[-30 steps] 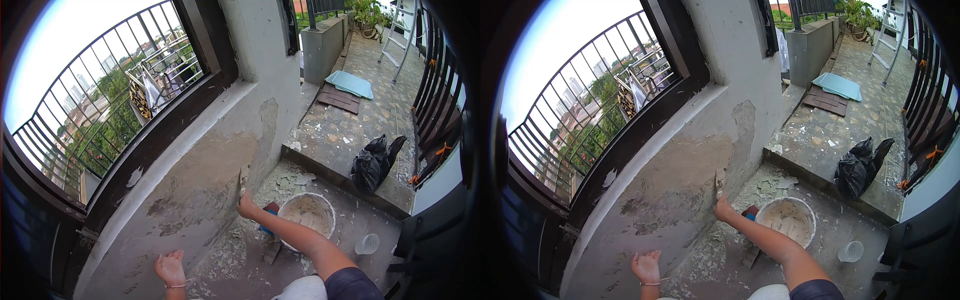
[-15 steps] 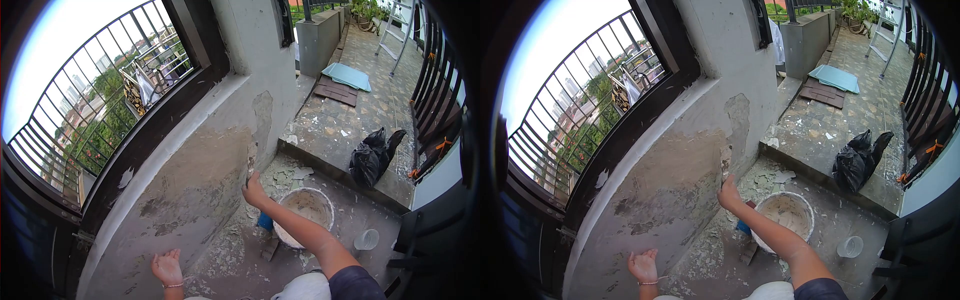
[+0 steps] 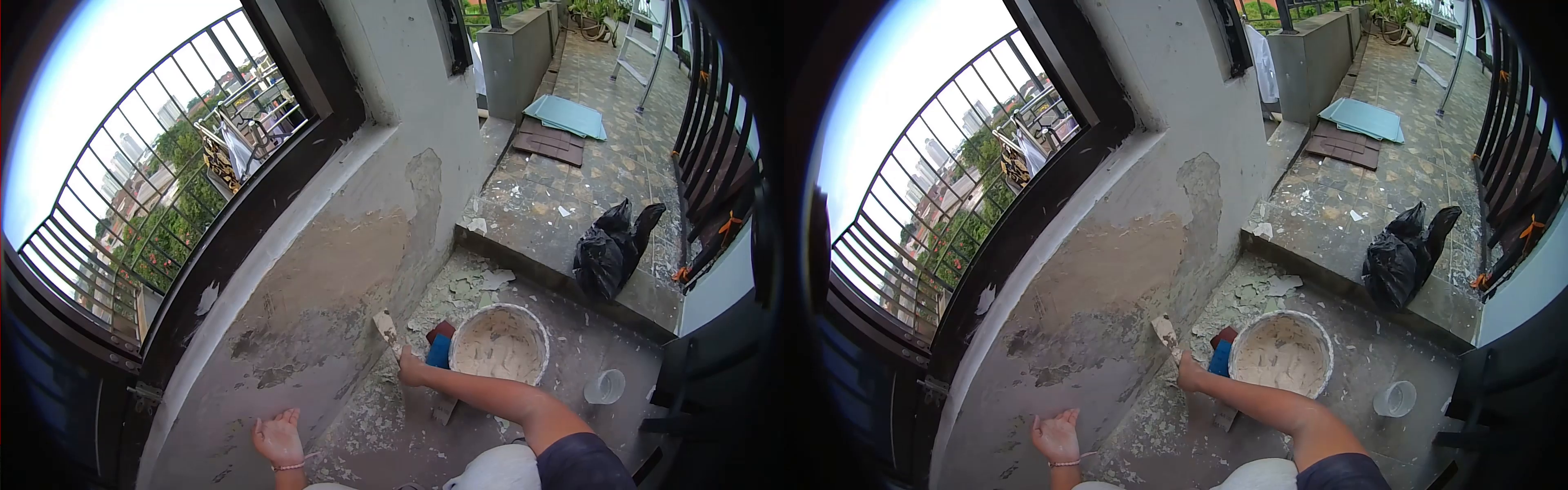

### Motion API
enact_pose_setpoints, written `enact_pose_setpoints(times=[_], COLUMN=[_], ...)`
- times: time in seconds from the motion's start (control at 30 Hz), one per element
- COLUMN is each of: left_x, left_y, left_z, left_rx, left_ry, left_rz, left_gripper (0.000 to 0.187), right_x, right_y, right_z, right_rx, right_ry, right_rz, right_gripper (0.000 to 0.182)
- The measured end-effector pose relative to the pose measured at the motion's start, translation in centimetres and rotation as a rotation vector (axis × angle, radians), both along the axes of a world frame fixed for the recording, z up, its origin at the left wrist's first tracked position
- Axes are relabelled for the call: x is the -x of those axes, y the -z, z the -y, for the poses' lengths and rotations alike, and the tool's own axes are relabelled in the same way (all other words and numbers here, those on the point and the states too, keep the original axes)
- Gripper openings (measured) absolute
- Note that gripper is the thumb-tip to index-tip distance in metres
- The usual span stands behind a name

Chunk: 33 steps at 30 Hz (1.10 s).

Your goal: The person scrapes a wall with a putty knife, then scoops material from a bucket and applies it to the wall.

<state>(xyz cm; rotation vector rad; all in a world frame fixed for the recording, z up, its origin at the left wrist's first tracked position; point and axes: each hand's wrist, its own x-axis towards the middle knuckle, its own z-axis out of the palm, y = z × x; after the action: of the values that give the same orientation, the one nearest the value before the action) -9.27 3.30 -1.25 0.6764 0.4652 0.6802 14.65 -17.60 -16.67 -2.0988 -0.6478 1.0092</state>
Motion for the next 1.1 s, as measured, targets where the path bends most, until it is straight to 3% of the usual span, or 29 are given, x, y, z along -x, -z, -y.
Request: enact_pose_setpoints(times=[0.1,0.27,0.37,0.57,0.7,0.77,0.87,0.97,1.1], left_x=[-0.1,-0.2,-0.4,-0.2,0.1,-0.1,-0.2,0.1,-0.2], left_y=[-0.1,-0.3,-0.3,0.1,0.3,-0.1,-0.1,0.3,-0.3], left_z=[0.1,0.3,0.0,-0.1,-0.5,-0.1,0.0,-0.3,0.1], left_rx=[-0.006,-0.041,-0.063,-0.048,-0.076,-0.055,-0.059,-0.065,-0.040], left_ry=[0.006,0.003,0.016,0.002,0.042,0.029,0.033,0.056,0.035], left_rz=[0.000,-0.011,-0.016,-0.032,-0.013,-0.023,-0.015,0.015,-0.001], left_gripper=[0.054,0.057,0.058,0.066,0.068,0.065,0.061,0.059,0.056], right_x=[1.4,-3.2,-5.9,-2.2,1.9,3.3,5.2,3.6,-0.2], right_y=[-0.6,-2.5,-4.3,-0.2,2.9,1.5,2.0,-1.8,-2.4], right_z=[1.3,-0.4,-2.0,-6.1,-3.5,-0.9,0.4,0.3,-2.5], right_rx=[-0.003,-0.373,-0.398,-0.253,-0.136,0.007,-0.045,-0.149,-0.373], right_ry=[0.121,0.421,0.408,0.246,0.055,-0.047,0.053,0.179,0.321], right_rz=[-0.046,0.429,0.443,0.177,0.067,-0.030,0.026,0.037,0.396], right_gripper=[0.075,0.057,0.053,0.055,0.072,0.075,0.064,0.062,0.060])
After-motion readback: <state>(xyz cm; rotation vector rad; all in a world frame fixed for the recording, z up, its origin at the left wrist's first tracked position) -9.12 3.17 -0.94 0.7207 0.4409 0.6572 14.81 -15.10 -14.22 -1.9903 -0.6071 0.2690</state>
